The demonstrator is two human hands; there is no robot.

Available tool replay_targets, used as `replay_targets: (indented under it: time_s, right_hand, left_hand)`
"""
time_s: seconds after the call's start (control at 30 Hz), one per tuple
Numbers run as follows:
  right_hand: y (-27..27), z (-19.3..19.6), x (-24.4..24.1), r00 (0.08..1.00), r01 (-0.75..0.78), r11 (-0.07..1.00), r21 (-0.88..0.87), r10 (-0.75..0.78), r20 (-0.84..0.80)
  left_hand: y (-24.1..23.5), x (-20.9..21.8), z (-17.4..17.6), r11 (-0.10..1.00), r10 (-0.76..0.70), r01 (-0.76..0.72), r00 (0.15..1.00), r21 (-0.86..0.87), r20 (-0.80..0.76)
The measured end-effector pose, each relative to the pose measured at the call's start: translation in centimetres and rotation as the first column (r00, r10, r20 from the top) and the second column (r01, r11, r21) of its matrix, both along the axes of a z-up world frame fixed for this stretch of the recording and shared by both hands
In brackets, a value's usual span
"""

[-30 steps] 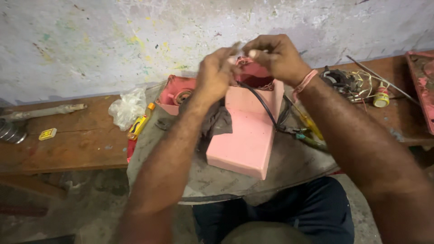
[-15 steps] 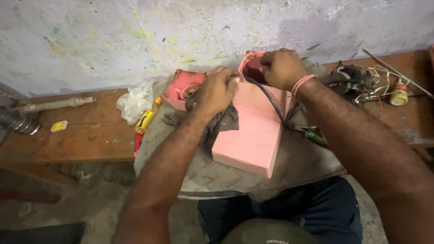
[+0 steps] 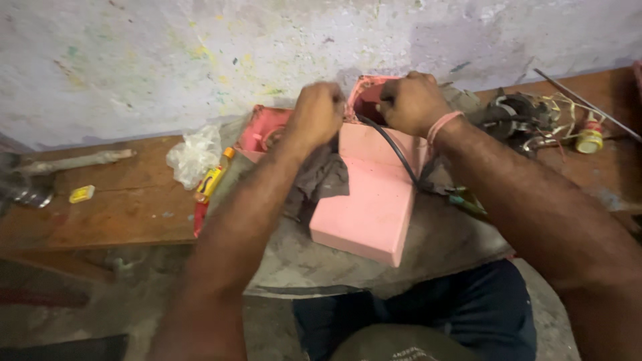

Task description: The person disassembles the pink plastic housing of a kitchen blender using a screwdriver and pliers, handles various internal components, and wipes parts with a cloth.

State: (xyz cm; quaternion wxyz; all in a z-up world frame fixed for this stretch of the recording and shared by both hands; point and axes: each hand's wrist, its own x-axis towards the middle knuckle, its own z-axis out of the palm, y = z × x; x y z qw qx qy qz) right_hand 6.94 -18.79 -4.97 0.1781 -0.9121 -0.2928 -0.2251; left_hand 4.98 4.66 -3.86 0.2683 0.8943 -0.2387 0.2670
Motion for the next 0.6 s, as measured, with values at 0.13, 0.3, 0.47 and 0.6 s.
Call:
replay_targets:
  time_s: [0.13,0.3,0.47,0.6]
  right_hand:
    - [-0.4,-0.2,0.2,0.999,-0.032,0.999,0.000,0.032,-0.026]
    - [-0.7,-0.3,-0.1,0.999,-0.020,1.000,0.018,0.021,-0.045]
    - [0.1,0.4,-0.5,0.995,-0.070,0.994,0.081,0.075,-0.067]
    - [-0.6,0.2,-0.8,0.996,-0.051,0.991,0.122,0.059,-0.065]
  left_hand:
    - [-2.4,3.3,1.1,0.994,0.036,-0.022,0.990,0.104,-0.133]
    - [-4.1,2.3,2.3,0.945,0.114,-0.048,0.976,0.324,-0.187]
    - [-3.0,0.2,2.6,0.911,0.234,-0.180,0.967,0.372,-0.104]
    - [-3.0,1.6,1.9,0.976,0.155,-0.133,0.981,0.171,-0.119]
